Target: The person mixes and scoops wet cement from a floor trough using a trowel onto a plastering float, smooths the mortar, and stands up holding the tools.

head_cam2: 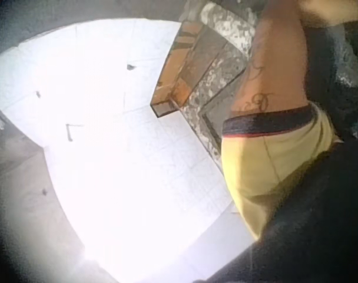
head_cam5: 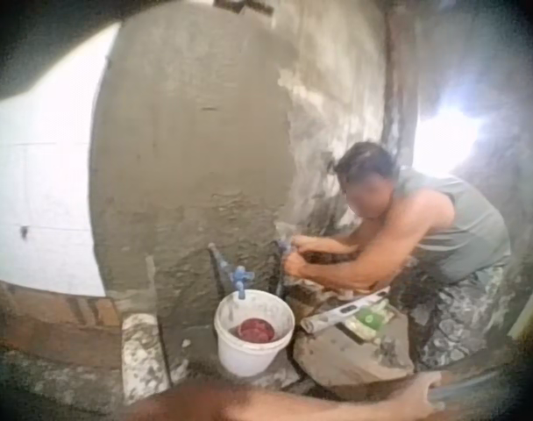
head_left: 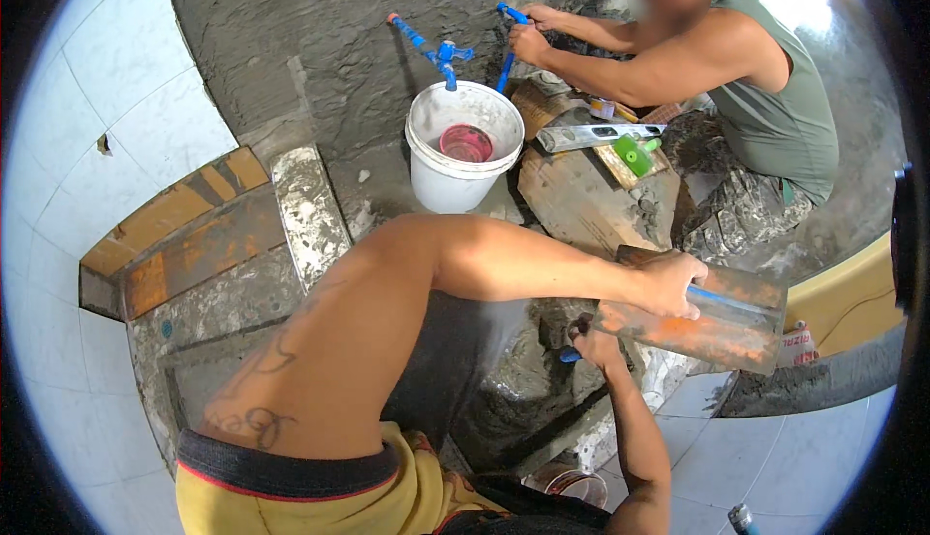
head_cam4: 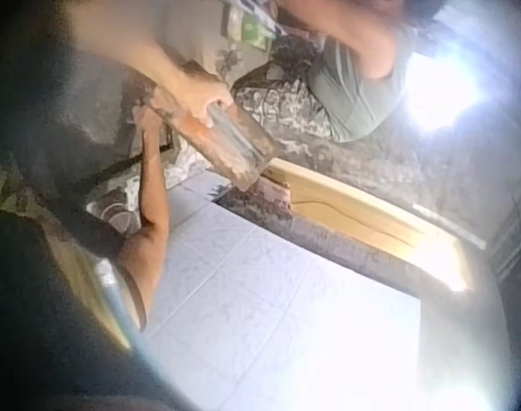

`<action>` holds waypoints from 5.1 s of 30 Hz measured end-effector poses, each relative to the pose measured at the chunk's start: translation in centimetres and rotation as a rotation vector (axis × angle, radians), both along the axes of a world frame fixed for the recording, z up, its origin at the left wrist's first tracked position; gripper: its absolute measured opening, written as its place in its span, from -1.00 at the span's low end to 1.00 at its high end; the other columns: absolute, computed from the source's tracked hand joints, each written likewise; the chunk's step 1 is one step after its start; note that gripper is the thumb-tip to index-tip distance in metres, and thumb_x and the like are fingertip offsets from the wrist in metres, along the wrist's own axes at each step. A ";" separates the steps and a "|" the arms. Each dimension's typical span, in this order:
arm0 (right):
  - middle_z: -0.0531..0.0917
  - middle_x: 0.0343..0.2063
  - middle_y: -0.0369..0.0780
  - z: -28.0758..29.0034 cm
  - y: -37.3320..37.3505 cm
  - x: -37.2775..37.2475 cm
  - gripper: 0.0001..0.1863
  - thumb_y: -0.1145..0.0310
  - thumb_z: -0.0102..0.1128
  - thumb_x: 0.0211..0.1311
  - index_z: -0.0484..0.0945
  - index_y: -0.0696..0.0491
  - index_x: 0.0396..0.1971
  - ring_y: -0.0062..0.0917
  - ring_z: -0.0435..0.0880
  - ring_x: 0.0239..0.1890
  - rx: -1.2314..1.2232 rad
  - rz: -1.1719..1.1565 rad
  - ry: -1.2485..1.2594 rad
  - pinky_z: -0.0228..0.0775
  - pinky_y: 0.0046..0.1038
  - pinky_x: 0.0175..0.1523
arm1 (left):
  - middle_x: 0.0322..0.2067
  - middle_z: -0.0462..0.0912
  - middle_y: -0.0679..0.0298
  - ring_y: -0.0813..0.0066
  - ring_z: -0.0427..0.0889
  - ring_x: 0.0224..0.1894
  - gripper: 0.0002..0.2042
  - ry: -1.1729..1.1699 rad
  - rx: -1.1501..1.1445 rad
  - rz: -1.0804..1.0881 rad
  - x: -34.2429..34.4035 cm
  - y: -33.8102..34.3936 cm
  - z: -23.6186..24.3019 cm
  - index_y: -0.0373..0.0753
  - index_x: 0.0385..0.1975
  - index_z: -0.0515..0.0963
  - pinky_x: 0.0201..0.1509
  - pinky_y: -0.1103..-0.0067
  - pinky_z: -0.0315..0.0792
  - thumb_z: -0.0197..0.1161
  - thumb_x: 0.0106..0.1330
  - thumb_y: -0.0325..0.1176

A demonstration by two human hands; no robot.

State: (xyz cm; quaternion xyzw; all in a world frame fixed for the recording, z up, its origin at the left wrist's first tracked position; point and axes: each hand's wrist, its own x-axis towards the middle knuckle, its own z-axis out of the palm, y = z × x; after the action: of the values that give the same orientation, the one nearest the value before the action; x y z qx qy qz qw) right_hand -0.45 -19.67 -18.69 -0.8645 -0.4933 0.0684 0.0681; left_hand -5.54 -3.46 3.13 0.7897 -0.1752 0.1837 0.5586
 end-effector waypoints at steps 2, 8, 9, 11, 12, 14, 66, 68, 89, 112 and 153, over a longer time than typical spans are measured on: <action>0.64 -0.35 -0.01 -1.6 -1.1 0.9 -0.71 0.17 0.12 0.16 0.56 0.11 -0.31 -0.07 0.60 -0.21 -0.009 0.009 -0.028 0.42 -0.15 -0.06 | -0.49 0.62 0.07 0.18 0.62 -0.41 -0.66 -0.009 -0.009 -0.004 0.1 -0.2 0.1 -0.31 -0.47 0.52 -0.32 0.33 0.43 0.54 -0.11 -0.27; 0.66 -0.33 -0.02 0.3 0.3 0.1 -0.71 0.18 0.13 0.17 0.56 0.12 -0.30 -0.09 0.62 -0.19 -0.018 0.012 0.094 0.43 -0.13 -0.06 | -0.49 0.62 0.06 0.17 0.62 -0.40 -0.66 0.012 -0.011 0.005 -0.1 0.1 0.0 -0.30 -0.48 0.52 -0.33 0.33 0.43 0.54 -0.12 -0.27; 0.66 -0.34 -0.02 0.7 0.4 -0.2 -0.71 0.19 0.13 0.17 0.56 0.13 -0.30 -0.09 0.62 -0.20 -0.016 0.012 0.103 0.42 -0.12 -0.08 | -0.49 0.62 0.06 0.17 0.62 -0.40 -0.66 0.017 0.008 0.010 -0.1 0.1 0.1 -0.30 -0.48 0.52 -0.33 0.33 0.43 0.54 -0.12 -0.27; 0.66 -0.35 -0.03 0.6 0.6 -0.6 -0.71 0.19 0.15 0.16 0.56 0.13 -0.31 -0.09 0.61 -0.23 0.034 -0.021 0.069 0.42 -0.12 -0.10 | -0.47 0.63 0.02 0.12 0.64 -0.37 -0.63 0.016 0.005 0.000 0.0 0.1 0.3 -0.33 -0.46 0.53 -0.28 0.31 0.46 0.55 -0.14 -0.26; 0.66 -0.37 -0.04 0.5 0.6 -0.6 -0.71 0.20 0.16 0.15 0.57 0.14 -0.33 -0.09 0.60 -0.26 0.084 -0.052 0.038 0.41 -0.12 -0.12 | -0.45 0.65 -0.02 0.06 0.67 -0.34 -0.60 0.018 0.002 -0.007 0.0 0.0 0.4 -0.37 -0.43 0.55 -0.24 0.29 0.49 0.56 -0.16 -0.25; 0.65 -0.38 -0.04 0.6 0.7 -0.3 -0.72 0.20 0.19 0.13 0.57 0.14 -0.35 -0.09 0.59 -0.29 0.064 -0.051 0.039 0.40 -0.13 -0.14 | -0.45 0.65 -0.02 0.06 0.67 -0.34 -0.60 0.015 0.011 -0.003 0.0 -0.1 0.5 -0.37 -0.44 0.55 -0.24 0.29 0.49 0.56 -0.16 -0.25; 0.64 -0.31 -0.05 0.2 0.7 -0.2 -0.69 0.16 0.13 0.17 0.58 0.11 -0.29 -0.17 0.58 -0.20 0.054 0.016 -0.010 0.38 -0.14 -0.04 | -0.50 0.61 0.05 0.14 0.61 -0.40 -0.63 -0.009 -0.021 -0.018 0.5 -0.4 -0.8 -0.32 -0.46 0.52 -0.30 0.31 0.44 0.54 -0.13 -0.26; 0.65 -0.30 -0.05 -0.2 0.6 0.9 -0.69 0.16 0.12 0.18 0.59 0.11 -0.27 -0.17 0.58 -0.19 0.026 0.039 0.073 0.38 -0.15 -0.04 | -0.50 0.60 0.05 0.13 0.61 -0.40 -0.64 -0.021 -0.030 -0.008 0.6 -0.3 -0.4 -0.32 -0.47 0.51 -0.30 0.31 0.44 0.54 -0.13 -0.26; 0.65 -0.43 -0.10 1.1 1.9 0.2 -0.73 0.20 0.12 0.11 0.56 0.14 -0.43 -0.19 0.58 -0.33 0.167 0.027 0.101 0.38 -0.15 -0.18 | -0.44 0.65 -0.02 0.06 0.68 -0.32 -0.62 0.023 -0.005 -0.006 0.7 0.1 -0.5 -0.38 -0.39 0.56 -0.22 0.28 0.50 0.54 -0.12 -0.28; 0.51 -0.31 -0.18 -1.7 1.8 2.2 -0.77 0.23 -0.11 0.33 0.35 0.09 -0.24 -0.31 0.50 -0.18 0.021 0.059 0.094 0.38 -0.27 -0.02 | -0.49 0.62 0.00 0.09 0.65 -0.37 -0.65 0.051 -0.048 -0.016 -0.4 0.9 0.5 -0.37 -0.48 0.53 -0.26 0.29 0.47 0.52 -0.14 -0.29; 0.65 -0.39 -0.11 -1.0 2.7 1.9 -0.73 0.27 0.20 0.10 0.56 0.18 -0.32 -0.23 0.60 -0.29 0.312 0.091 0.105 0.43 -0.24 -0.13 | -0.44 0.66 0.04 0.12 0.67 -0.32 -0.65 0.027 0.004 0.023 0.2 1.3 0.9 -0.31 -0.43 0.57 -0.22 0.34 0.50 0.54 -0.11 -0.24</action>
State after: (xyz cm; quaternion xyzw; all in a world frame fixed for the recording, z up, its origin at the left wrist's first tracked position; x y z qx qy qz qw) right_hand 1.47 -17.00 -19.73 -0.8153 -0.5324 0.0389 0.2242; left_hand -5.32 -2.13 4.02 0.7951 -0.1587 0.1791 0.5572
